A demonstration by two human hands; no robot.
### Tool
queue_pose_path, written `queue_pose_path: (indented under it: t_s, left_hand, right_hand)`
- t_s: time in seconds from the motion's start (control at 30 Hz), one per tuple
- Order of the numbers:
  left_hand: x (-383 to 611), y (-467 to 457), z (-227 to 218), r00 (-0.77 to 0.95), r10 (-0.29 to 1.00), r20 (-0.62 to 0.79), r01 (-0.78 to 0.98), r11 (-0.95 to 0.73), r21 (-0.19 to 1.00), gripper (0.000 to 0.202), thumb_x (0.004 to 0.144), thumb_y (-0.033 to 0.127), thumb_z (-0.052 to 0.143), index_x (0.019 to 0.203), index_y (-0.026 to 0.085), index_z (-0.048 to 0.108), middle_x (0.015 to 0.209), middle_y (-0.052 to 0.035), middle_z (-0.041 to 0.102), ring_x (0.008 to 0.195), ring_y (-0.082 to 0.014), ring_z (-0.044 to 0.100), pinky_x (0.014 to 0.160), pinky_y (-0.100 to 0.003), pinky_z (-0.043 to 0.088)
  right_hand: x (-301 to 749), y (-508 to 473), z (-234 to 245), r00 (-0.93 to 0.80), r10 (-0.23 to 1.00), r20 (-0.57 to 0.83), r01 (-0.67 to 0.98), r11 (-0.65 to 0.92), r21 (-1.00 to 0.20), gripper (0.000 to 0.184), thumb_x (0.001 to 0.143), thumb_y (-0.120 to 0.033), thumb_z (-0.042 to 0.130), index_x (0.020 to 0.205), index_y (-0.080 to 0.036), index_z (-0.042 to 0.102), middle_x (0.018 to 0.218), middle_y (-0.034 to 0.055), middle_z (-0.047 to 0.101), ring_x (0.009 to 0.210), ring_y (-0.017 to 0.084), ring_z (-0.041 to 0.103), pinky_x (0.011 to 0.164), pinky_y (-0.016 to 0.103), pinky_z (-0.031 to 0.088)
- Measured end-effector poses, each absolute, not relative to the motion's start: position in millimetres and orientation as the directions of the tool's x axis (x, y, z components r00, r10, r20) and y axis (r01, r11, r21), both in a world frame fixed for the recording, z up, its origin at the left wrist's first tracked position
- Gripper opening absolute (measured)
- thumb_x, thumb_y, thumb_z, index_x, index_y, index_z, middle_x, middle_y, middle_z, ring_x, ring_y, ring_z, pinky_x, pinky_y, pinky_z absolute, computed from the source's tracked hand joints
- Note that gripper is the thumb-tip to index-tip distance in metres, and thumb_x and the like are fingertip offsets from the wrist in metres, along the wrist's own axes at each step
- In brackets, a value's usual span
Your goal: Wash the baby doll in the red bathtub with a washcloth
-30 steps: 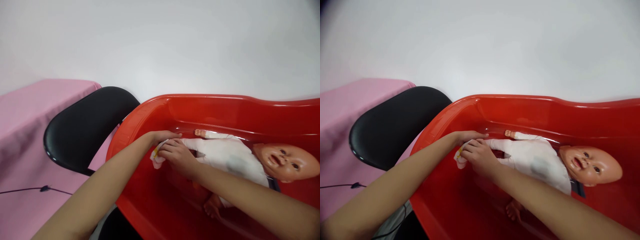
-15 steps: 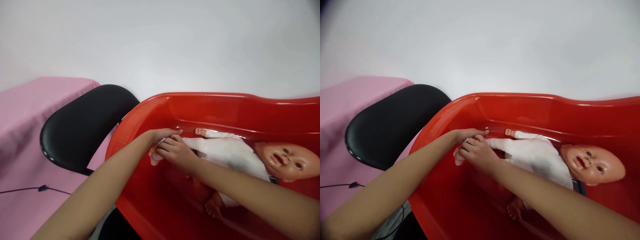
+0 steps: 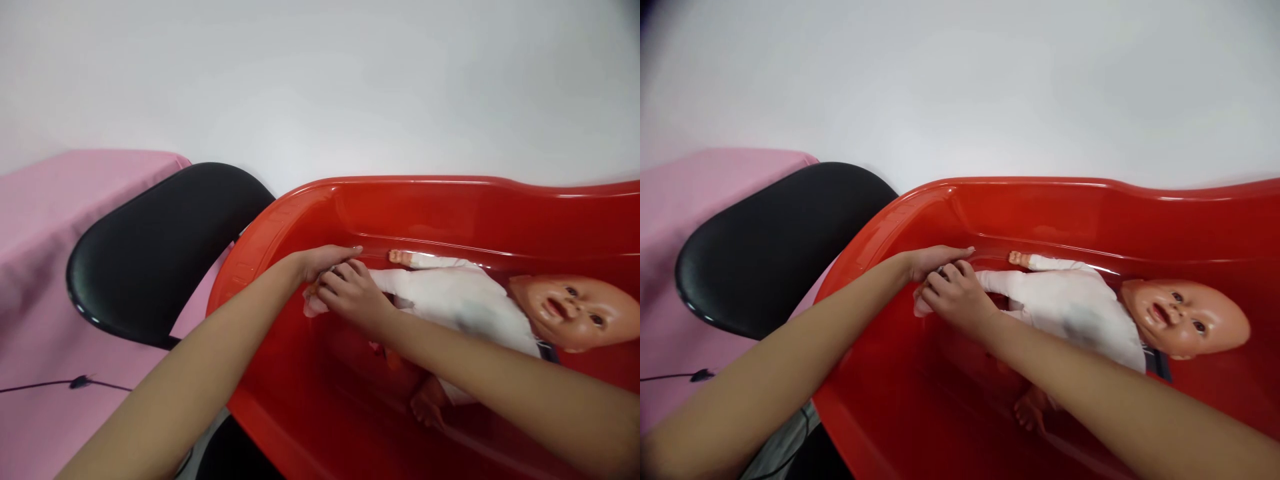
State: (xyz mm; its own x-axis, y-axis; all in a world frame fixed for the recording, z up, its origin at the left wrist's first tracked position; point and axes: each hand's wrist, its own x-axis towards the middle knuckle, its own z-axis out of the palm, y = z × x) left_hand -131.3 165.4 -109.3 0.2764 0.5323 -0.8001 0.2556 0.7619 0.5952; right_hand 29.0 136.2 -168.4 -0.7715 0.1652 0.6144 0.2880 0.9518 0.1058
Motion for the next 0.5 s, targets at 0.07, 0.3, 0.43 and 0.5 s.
queue_pose_path:
  t_s: [0.07,0.3,0.43,0.5]
  left_hand:
    - [-130.7,164.5,-108.0,0.267,0.537,-0.8,0.246,0.765,0.596,0.064,0.108,0.077,0.049,0.079,0.022,0.066,0.069,-0.0027,0.067,0.069,-0.0212,0.06,0.069,-0.039,0.056]
    - [-133.9,163.1,-113.0,0.355,0.594,-0.722,0.122,0.736,0.666,0.052,0.11,0.067,0.057,0.095,0.021,0.076,0.079,-0.0002,0.073,0.075,-0.0183,0.065,0.071,-0.035,0.058]
    - [-136.5,164.9,-124.8,0.368,0.619,-0.694,0.122,0.708,0.696,0.045,0.108,0.064,0.063,0.104,0.022,0.078,0.086,-0.0015,0.075,0.076,-0.0185,0.067,0.067,-0.034,0.057]
    - [-135.9,166.1,-129.2,0.383,0.63,-0.676,0.121,0.691,0.712,0.042,0.111,0.059,0.059,0.104,0.022,0.077,0.087,-0.0022,0.075,0.078,-0.0182,0.068,0.07,-0.034,0.059]
  right_hand:
    - [28.5,139.4,-165.1,-0.77,0.171,0.614,0.246,0.969,0.038,0.023,0.112,-0.016,0.054,0.105,-0.024,0.075,0.107,0.0048,0.078,0.101,0.026,0.058,0.095,0.048,0.046]
    - [39.6,139.7,-165.0,-0.764,0.286,0.578,0.306,0.95,-0.066,0.023,0.105,-0.011,0.056,0.118,-0.019,0.073,0.121,0.0084,0.077,0.114,0.028,0.059,0.099,0.046,0.043]
    - [47.9,140.6,-169.4,-0.765,0.327,0.555,0.345,0.936,-0.076,0.025,0.105,-0.011,0.059,0.123,-0.02,0.074,0.123,0.0078,0.078,0.116,0.029,0.059,0.102,0.046,0.042]
    - [47.9,141.9,-170.4,-0.762,0.308,0.57,0.299,0.948,-0.113,0.027,0.104,-0.008,0.059,0.121,-0.021,0.075,0.118,0.0054,0.08,0.112,0.027,0.059,0.101,0.045,0.043]
